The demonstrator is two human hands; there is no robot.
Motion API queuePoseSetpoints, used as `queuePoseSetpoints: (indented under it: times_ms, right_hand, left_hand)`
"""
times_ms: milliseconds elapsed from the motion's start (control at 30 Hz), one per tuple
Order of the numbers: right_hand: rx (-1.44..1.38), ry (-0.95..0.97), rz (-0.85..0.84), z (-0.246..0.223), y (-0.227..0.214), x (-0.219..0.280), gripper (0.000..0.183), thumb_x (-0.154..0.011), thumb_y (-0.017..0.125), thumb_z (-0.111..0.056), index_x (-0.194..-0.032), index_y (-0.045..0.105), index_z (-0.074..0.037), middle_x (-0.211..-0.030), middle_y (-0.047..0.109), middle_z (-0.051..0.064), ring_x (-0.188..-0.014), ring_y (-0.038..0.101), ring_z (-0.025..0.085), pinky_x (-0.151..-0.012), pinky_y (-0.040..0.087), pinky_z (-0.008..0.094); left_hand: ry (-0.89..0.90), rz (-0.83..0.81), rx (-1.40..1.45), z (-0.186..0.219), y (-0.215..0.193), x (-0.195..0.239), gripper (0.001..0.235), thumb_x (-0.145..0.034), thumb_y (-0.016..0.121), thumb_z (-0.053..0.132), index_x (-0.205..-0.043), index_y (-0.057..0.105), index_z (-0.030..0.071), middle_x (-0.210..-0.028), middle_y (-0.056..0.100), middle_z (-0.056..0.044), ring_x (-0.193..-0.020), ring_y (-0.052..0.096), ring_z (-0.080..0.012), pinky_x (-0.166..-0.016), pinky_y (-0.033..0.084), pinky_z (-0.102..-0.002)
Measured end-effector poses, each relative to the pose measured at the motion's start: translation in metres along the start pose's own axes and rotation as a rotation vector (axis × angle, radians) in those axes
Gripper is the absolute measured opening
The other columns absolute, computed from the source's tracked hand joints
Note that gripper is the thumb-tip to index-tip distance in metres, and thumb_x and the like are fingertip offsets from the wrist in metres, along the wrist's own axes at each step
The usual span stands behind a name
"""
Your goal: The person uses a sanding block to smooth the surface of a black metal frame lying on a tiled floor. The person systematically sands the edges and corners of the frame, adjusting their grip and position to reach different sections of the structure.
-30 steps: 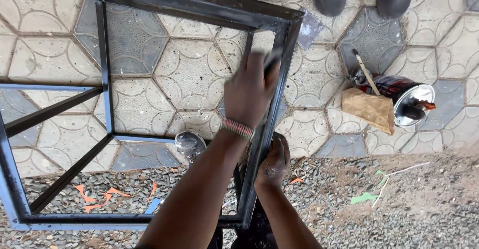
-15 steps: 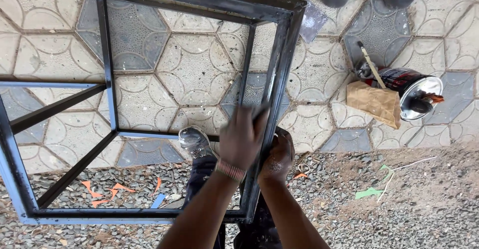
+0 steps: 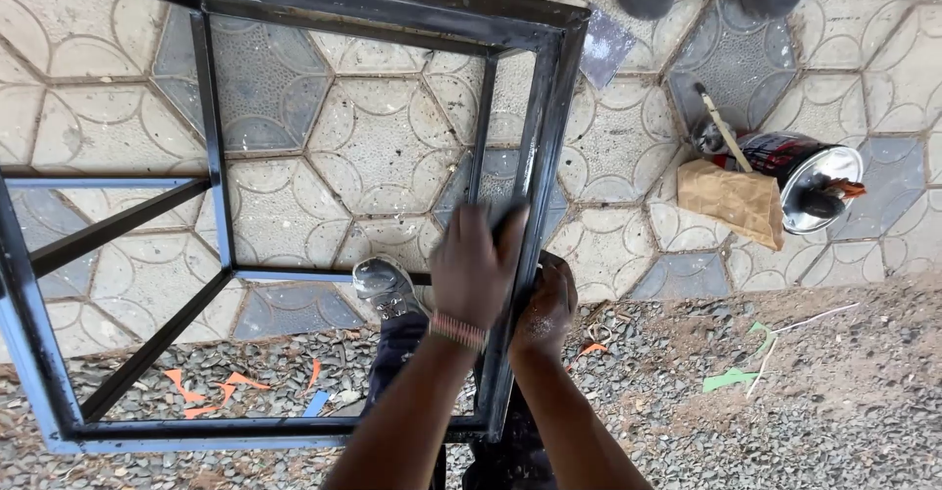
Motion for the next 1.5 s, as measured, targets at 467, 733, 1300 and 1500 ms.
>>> queuePoseSetpoints:
  times_ms: [467,733,1300,1500]
  right_hand:
    - [0.793,-0.521,0.007,-0.024,0.001,0.003,0.033,-0.105,0.076,-0.026,-0.126,0.077,-0.001,-0.111,0.068,0.016,-0.110,0.068,0.039,-0.099,0.055,0.050]
    - [0.752,-0.473,-0.129,0.014,0.018,-0.020,0.039,-0.100,0.091,-0.024,-0.131,0.086,-0.001,-0.107,0.074,0.021,-0.096,0.076,0.037,-0.086,0.062,0.043]
    - [0.378,-0.015,0.056,-0.100,0.070,0.046,0.030,-0.117,0.051,-0.029,-0.107,0.070,-0.008,-0.096,0.044,0.002,-0.092,0.047,0.021,-0.089,0.041,0.044]
    - [0.154,0.011,0.059,-0.057,0.049,0.029,0.023,-0.114,0.060,-0.024,-0.100,0.071,-0.010,-0.084,0.047,-0.003,-0.076,0.055,0.013,-0.070,0.041,0.035]
  left_hand:
    - [-0.383,-0.235,0.287,0.011,-0.035,0.060,0.059,-0.123,0.060,0.050,-0.158,0.054,0.002,-0.131,0.072,-0.029,-0.117,0.076,-0.0592,-0.079,0.070,-0.072]
    - [-0.362,-0.213,0.284,-0.015,0.004,0.052,0.064,-0.116,0.073,0.055,-0.151,0.055,0.004,-0.115,0.068,-0.022,-0.101,0.081,-0.0545,-0.072,0.072,-0.068]
    - [-0.297,-0.041,0.305,0.007,-0.001,-0.034,0.071,-0.110,0.069,0.074,-0.138,0.062,0.009,-0.112,0.070,-0.017,-0.102,0.081,-0.0582,-0.070,0.067,-0.076]
    - [-0.223,-0.040,0.331,0.014,0.003,-0.052,0.061,-0.119,0.068,0.058,-0.147,0.059,0.005,-0.122,0.072,-0.020,-0.104,0.084,-0.0541,-0.079,0.073,-0.071]
Point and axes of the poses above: each hand's wrist, its own x-axis away from the middle knuckle, its own y-axis out of the palm, z = x × y, the point moved 8 cm from there along -x, towards the middle knuckle
